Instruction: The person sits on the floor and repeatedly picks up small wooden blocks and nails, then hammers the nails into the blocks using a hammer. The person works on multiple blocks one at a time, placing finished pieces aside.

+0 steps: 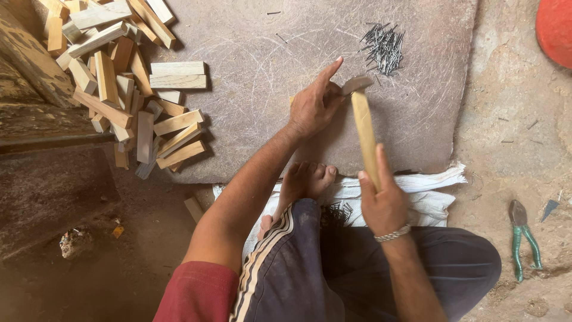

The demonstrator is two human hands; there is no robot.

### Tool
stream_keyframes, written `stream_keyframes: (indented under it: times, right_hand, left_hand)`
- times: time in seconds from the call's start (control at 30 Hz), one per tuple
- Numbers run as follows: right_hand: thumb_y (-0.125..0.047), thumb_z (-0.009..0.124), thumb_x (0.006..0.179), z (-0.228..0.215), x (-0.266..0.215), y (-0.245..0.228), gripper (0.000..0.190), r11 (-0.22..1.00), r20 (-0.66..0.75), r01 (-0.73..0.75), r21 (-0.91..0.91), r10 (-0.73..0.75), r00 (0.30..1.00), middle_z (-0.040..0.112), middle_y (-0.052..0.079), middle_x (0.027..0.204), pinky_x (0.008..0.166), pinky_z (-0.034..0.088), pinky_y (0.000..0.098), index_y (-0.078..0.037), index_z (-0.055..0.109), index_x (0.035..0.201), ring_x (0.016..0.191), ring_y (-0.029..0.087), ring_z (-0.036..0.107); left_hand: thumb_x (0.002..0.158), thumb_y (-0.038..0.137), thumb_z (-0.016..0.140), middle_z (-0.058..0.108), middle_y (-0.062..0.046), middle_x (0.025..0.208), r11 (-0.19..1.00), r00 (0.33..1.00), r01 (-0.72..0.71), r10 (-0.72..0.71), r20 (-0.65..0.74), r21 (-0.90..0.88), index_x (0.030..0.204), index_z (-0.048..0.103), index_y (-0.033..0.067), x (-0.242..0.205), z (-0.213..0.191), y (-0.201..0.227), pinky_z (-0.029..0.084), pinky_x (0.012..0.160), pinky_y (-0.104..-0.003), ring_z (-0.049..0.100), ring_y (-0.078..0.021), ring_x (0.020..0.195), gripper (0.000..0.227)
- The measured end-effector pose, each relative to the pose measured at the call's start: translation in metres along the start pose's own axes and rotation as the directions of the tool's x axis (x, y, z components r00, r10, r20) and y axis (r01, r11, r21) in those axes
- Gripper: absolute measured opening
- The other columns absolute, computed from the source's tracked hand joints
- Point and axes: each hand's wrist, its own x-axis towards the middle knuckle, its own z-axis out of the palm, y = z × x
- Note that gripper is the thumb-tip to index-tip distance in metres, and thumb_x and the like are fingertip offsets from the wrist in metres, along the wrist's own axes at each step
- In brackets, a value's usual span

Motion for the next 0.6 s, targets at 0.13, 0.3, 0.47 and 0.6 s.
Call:
stream_keyframes:
  times: [0.13, 0.3, 0.47, 0.6]
  right_hand:
    - [-0.018, 0.058, 0.118, -0.019, -0.012, 0.006, 0.058, 0.941, -0.243, 0.338, 0.023, -0.322, 0.915, 0.068, 0.031, 0.123, 0.076, 0.065, 0.0332, 0.001, 0.029, 0.164, 0.098, 0.033, 0.074]
    - [-0.018, 0.061, 0.111, -0.014, -0.033, 0.005, 0.057, 0.888, -0.507, 0.459, 0.013, -0.390, 0.769, 0.068, 0.022, 0.101, 0.070, 0.058, 0.0321, 0.005, 0.036, 0.157, 0.080, 0.022, 0.069]
    - [-0.032, 0.056, 0.107, 0.015, 0.004, 0.001, 0.072, 0.928, 0.160, -0.346, -0.136, 0.365, 0.917, 0.078, 0.025, 0.101, 0.071, 0.063, 0.0354, -0.017, 0.029, 0.172, 0.083, 0.027, 0.075]
    - [-0.026, 0.060, 0.110, 0.014, -0.011, 0.024, 0.062, 0.930, -0.277, 0.354, -0.096, -0.366, 0.888, 0.064, 0.030, 0.138, 0.089, 0.060, 0.0365, 0.003, 0.040, 0.161, 0.113, 0.032, 0.070]
  left_hand:
    - [0.094, 0.015, 0.076, 0.075, 0.001, 0.110, 0.999, 1.000, -0.014, 0.015, 0.019, -0.051, 0.162, 0.011, 0.0271, 0.001, -0.007, 0.001, 0.063, 0.088, -0.036, 0.076, -0.0174, 0.096, 0.095]
    - [0.087, 0.009, 0.078, 0.059, -0.008, 0.119, 0.995, 0.999, -0.024, 0.028, 0.046, -0.098, 0.162, 0.007, 0.0271, -0.004, -0.017, 0.006, 0.062, 0.085, -0.037, 0.072, -0.0210, 0.090, 0.105]
    - [0.083, 0.006, 0.076, 0.057, -0.010, 0.122, 0.997, 0.997, -0.067, 0.069, 0.045, -0.042, 0.161, 0.012, 0.0277, -0.002, -0.017, 0.006, 0.060, 0.089, -0.040, 0.069, -0.0251, 0.098, 0.103]
    - [0.086, 0.007, 0.072, 0.060, -0.011, 0.126, 0.997, 0.996, 0.010, -0.003, 0.090, -0.079, 0.161, 0.023, 0.0213, -0.003, -0.020, 0.008, 0.058, 0.089, -0.042, 0.069, -0.0274, 0.099, 0.090]
